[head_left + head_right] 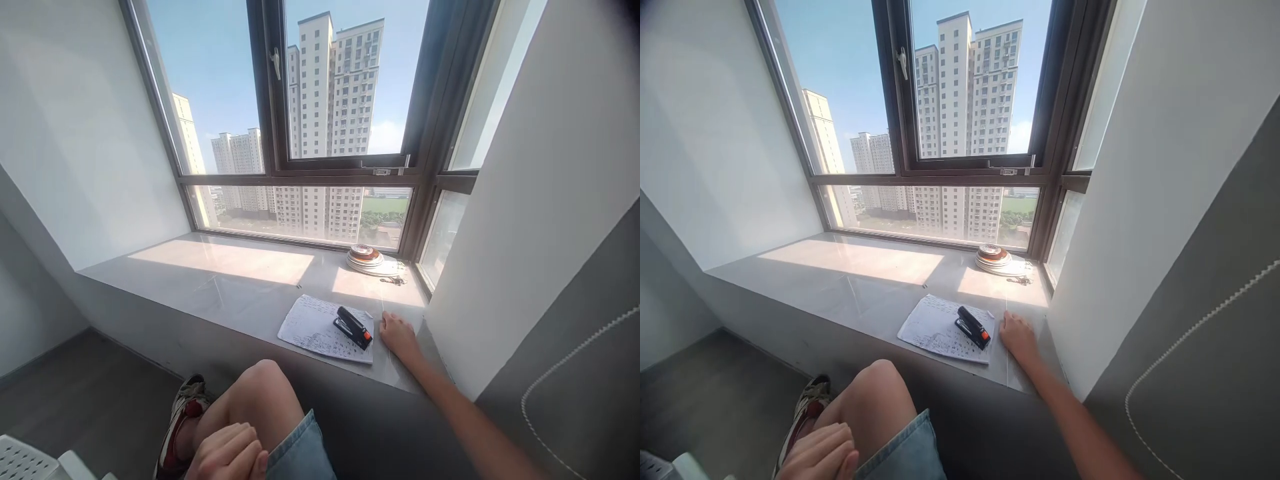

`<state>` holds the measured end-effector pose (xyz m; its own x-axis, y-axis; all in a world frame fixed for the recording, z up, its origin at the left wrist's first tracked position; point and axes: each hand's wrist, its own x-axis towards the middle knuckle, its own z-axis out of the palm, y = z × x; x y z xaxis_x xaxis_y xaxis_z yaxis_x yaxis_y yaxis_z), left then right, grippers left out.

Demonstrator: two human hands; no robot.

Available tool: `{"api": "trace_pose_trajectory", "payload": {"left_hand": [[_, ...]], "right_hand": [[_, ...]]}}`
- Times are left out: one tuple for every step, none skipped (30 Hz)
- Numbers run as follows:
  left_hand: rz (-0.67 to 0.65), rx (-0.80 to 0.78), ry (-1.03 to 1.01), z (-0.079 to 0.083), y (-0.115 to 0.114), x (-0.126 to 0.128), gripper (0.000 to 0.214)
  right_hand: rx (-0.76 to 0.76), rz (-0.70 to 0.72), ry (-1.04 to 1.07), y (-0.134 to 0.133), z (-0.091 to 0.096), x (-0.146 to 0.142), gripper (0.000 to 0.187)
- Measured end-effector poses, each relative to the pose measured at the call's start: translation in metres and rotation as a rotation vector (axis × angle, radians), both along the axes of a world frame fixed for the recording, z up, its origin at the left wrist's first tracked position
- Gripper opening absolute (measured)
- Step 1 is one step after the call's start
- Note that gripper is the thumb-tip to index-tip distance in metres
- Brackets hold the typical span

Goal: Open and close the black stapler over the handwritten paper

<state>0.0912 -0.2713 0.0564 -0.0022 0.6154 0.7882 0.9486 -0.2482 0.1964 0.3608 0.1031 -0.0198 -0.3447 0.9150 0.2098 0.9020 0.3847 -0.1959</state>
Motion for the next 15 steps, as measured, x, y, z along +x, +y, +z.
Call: {"api": "trace_pose_trajectory", "payload": {"left_hand": [[-0.054,-0.046,0.006,0.003,0.012,0.002,0.037],[-0.052,-0.071,-0.025,0.006,0.026,0.002,0.037],[-0.034,-0.094,-0.071,0.008,0.04,0.0,0.037],[-0.008,-0.1,-0.13,0.007,0.052,-0.003,0.036],[0.018,-0.103,-0.186,0.005,0.062,-0.006,0.037],[0.029,-0.108,-0.23,-0.001,0.067,-0.009,0.036],[0.036,-0.115,-0.262,-0.008,0.068,-0.012,0.036],[0.038,-0.129,-0.272,-0.018,0.064,-0.014,0.036],[0.04,-0.15,-0.264,-0.029,0.056,-0.016,0.035],[0.038,-0.18,-0.239,-0.04,0.045,-0.018,0.035],[0.031,-0.217,-0.2,-0.051,0.03,-0.021,0.033],[0.026,-0.257,-0.158,-0.06,0.014,-0.024,0.031],[0.026,-0.295,-0.119,-0.069,-0.004,-0.029,0.029],[0.039,-0.329,-0.085,-0.076,-0.024,-0.034,0.027],[0.067,-0.355,-0.058,-0.082,-0.045,-0.04,0.025]], "right_hand": [[0.003,-0.004,-0.001,0.001,-0.001,0.0,0.017],[0.003,-0.01,-0.003,0.001,-0.002,0.0,0.016],[0.007,-0.016,-0.004,0.002,-0.002,-0.001,0.016],[0.011,-0.02,-0.007,0.002,-0.002,-0.001,0.016],[0.015,-0.022,-0.011,0.002,-0.002,-0.002,0.016],[0.02,-0.025,-0.017,0.001,-0.002,-0.002,0.016],[0.024,-0.025,-0.026,0.001,-0.002,-0.003,0.016],[0.026,-0.025,-0.036,0.0,-0.002,-0.003,0.016],[0.028,-0.025,-0.045,0.0,-0.003,-0.002,0.016],[0.031,-0.022,-0.052,0.0,-0.005,-0.001,0.016],[0.033,-0.027,-0.05,0.002,-0.008,0.001,0.016],[0.027,-0.02,-0.042,0.005,-0.012,0.003,0.016],[0.012,-0.016,-0.031,0.009,-0.018,0.007,0.017],[0.004,-0.016,-0.01,0.016,-0.025,0.011,0.017],[-0.008,-0.004,0.016,0.024,-0.033,0.015,0.018]]}}
